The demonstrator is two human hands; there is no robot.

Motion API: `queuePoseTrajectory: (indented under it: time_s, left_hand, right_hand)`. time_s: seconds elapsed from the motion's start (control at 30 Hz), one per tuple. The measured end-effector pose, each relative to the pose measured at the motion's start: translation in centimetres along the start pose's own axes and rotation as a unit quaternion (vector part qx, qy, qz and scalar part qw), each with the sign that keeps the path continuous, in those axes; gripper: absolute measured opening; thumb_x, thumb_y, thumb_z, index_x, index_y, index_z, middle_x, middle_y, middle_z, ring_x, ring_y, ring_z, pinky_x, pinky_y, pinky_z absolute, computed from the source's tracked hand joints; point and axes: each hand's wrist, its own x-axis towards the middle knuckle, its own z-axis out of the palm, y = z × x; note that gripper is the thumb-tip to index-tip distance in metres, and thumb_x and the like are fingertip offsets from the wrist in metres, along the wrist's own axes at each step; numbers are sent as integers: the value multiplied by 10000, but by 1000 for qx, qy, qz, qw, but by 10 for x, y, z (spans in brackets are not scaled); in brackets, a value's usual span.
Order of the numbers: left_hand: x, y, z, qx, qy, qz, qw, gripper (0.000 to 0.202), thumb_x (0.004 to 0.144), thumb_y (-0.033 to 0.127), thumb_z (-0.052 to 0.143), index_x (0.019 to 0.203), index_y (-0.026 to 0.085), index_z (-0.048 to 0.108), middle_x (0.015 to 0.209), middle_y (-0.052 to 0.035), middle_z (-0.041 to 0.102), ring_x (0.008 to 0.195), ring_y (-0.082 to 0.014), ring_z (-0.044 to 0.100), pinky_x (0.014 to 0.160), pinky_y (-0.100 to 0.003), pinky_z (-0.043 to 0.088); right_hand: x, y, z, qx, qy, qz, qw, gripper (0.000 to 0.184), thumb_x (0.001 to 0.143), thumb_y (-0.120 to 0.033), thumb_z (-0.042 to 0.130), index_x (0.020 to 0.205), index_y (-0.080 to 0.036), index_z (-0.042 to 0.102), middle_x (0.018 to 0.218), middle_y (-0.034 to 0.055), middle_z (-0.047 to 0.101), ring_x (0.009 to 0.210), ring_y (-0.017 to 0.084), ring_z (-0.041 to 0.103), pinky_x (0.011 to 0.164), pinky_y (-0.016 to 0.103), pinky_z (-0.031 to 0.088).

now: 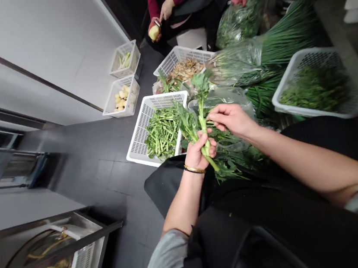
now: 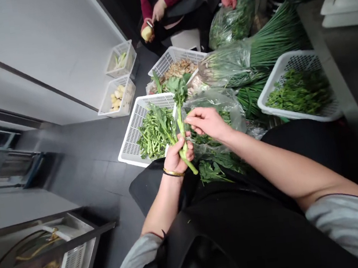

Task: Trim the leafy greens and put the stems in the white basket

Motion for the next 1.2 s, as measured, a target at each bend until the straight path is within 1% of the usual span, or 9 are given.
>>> queuePoseTrajectory:
  time_s: [0.17,0.27,0.37,0.53,0.67,0.83,0.93,1.07,1.2]
  left_hand:
    - [-1,-15,-3,45,42,59,996,371,690,387,723,945,168,568,532,32,576,339,-70,446,334,-183,326]
    - [-6,-25,1,132,76,78,985,367,663,361,748,897,122,595,536,13,587,348,-79,478,349,-196,363]
    - [-8,-31,7,154,139,102,973,379,604,316,790,857,108,599,597,1,608,431,-92,550,419,-203,436]
    - [-3,-30,6,62,192,162,966,439,575,313,796,895,132,557,622,10,614,451,-100,561,447,-225,467]
    - [-6,-24,-4,15,119,116,986,398,610,334,766,881,143,546,620,1,618,419,-80,517,379,-188,396]
    - [-13,-22,-9,-39,-25,22,999,358,697,381,688,941,151,564,648,1,615,356,-43,415,312,-168,271]
    - [-10,-28,-6,-4,1,54,999,383,735,389,667,1020,170,536,667,-3,625,362,-68,457,318,-183,285]
    - [-4,-36,1,-6,77,124,989,333,717,336,699,941,177,512,596,41,572,328,-50,415,314,-175,249]
    - [-2,-34,-1,-51,106,121,986,311,701,342,699,886,175,512,563,53,536,327,-32,377,323,-167,207]
  right_hand:
    - [-20,-7,-25,-73,-56,39,995,343,758,-501,634,753,-161,595,458,-47,505,374,69,441,373,202,345]
    - [-12,-13,-28,-101,-21,25,994,383,758,-523,625,625,-173,545,412,-38,490,350,70,424,366,212,351]
    - [-4,-11,-18,-98,15,42,994,429,697,-531,681,531,-176,506,405,-15,502,343,80,441,365,230,384]
    - [-36,12,8,-54,32,42,997,375,678,-531,692,710,-167,606,543,11,597,448,125,551,444,268,483]
    - [-51,15,0,-82,24,6,996,338,696,-483,695,774,-157,648,592,18,609,484,126,554,465,269,476]
    - [-19,-9,-17,22,-31,56,998,398,652,-522,711,754,-154,600,597,17,597,415,99,490,383,255,398]
    - [-10,-9,-8,-79,8,55,995,372,662,-503,698,617,-170,536,464,-16,515,353,96,437,363,253,352]
    - [-31,10,11,-257,97,14,961,344,730,-479,640,601,-194,498,427,-21,497,380,124,469,422,266,374]
    - [-70,20,-2,-316,-14,-122,941,314,823,-449,535,638,-197,510,565,17,572,546,143,554,576,269,441]
